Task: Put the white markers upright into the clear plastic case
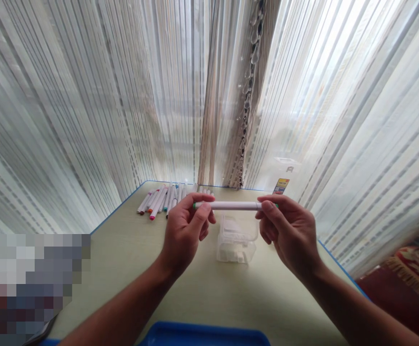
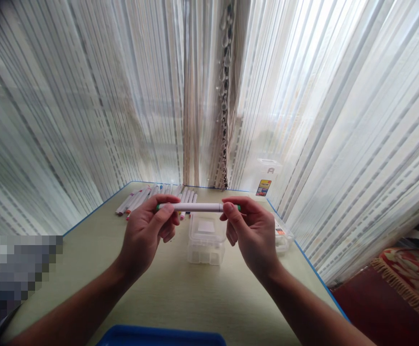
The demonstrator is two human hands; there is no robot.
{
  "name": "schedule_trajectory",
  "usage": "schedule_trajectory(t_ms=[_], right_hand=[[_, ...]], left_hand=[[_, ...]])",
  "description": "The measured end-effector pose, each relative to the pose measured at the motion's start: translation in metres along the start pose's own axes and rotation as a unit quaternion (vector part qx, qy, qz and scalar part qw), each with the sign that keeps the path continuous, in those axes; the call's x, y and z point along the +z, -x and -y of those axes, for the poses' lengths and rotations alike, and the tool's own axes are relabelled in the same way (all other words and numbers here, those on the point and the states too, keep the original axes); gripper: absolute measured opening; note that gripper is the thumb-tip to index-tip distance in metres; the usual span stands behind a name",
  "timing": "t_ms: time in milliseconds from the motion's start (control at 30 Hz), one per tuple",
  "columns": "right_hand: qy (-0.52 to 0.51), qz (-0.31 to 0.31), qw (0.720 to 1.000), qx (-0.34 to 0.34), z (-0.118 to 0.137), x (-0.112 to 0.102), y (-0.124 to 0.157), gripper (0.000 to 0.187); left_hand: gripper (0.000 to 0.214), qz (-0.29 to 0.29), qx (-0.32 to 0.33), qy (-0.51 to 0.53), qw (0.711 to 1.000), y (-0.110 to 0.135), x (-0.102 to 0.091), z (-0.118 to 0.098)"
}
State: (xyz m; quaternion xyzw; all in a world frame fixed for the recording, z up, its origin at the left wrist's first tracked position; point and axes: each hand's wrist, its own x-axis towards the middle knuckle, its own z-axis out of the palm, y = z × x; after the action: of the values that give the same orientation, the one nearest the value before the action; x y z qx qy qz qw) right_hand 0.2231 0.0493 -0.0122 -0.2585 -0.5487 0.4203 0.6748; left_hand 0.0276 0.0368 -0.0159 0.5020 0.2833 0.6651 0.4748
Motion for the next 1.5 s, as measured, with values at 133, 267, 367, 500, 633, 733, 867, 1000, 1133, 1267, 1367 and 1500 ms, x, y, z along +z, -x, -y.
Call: schedule_trajectory(t_ms=[133, 267, 367, 500, 633, 733, 867, 1000, 1133, 1267, 1367, 1500], right_hand=[[0.009, 0.003, 1.0, 0.003, 0.0001, -0.0002, 0.0008, 0.013], [0.02, 0.003, 1.0, 0.004, 0.0004, -0.0011, 0.0013, 0.015], [0.031, 0.011, 0.999, 0.008, 0.0, -0.001, 0.0016, 0.016], [0.042, 0.016, 0.999, 0.013, 0.0001, 0.0, 0.0023, 0.016], [0.034, 0.003, 0.999, 0.004, 0.0004, 0.0007, 0.0023, 0.015], [0.025, 0.002, 1.0, -0.001, 0.0, 0.0003, 0.0016, 0.016], [0.02, 0.001, 1.0, -0.001, 0.0003, 0.0004, 0.0009, 0.021], [0.012, -0.003, 1.0, -0.001, 0.001, 0.0015, 0.0008, 0.022], [0.02, -0.015, 1.0, -0.01, 0.0006, 0.0013, 0.0003, 0.022], [0.034, -0.017, 0.999, -0.028, 0.0001, 0.0006, -0.0006, 0.021], [0.039, -0.012, 0.999, -0.033, 0.0001, 0.0011, -0.0006, 0.017], [0.045, -0.013, 0.999, -0.021, 0.0005, 0.002, 0.0004, 0.018]], left_hand=[[0.023, 0.005, -0.005, -0.025, 1.0, 0.0014, 0.0001, -0.0014], [0.023, 0.002, 0.003, -0.036, 0.999, 0.0025, 0.0008, -0.0027], [0.024, 0.002, 0.009, -0.054, 0.998, 0.0023, 0.0003, -0.0021], [0.024, 0.006, 0.01, -0.075, 0.997, 0.002, -0.0005, 0.0005], [0.024, 0.009, 0.008, -0.038, 0.999, 0.0028, 0.0016, 0.0009], [0.024, -0.001, 0.018, -0.008, 1.0, 0.0035, 0.0036, -0.0005], [0.026, -0.016, 0.033, 0.012, 0.999, 0.0033, 0.0036, -0.0013], [0.031, -0.016, 0.035, 0.019, 0.999, 0.0026, 0.0017, 0.0], [0.029, -0.016, 0.033, 0.01, 0.999, 0.0019, 0.0017, 0.0002], [0.028, -0.014, 0.017, 0.001, 1.0, 0.0009, 0.0031, -0.0012], [0.03, -0.004, 0.009, -0.002, 1.0, 0.0004, 0.0025, -0.0011], [0.03, 0.009, -0.006, -0.027, 1.0, 0.0018, -0.0003, 0.0]])
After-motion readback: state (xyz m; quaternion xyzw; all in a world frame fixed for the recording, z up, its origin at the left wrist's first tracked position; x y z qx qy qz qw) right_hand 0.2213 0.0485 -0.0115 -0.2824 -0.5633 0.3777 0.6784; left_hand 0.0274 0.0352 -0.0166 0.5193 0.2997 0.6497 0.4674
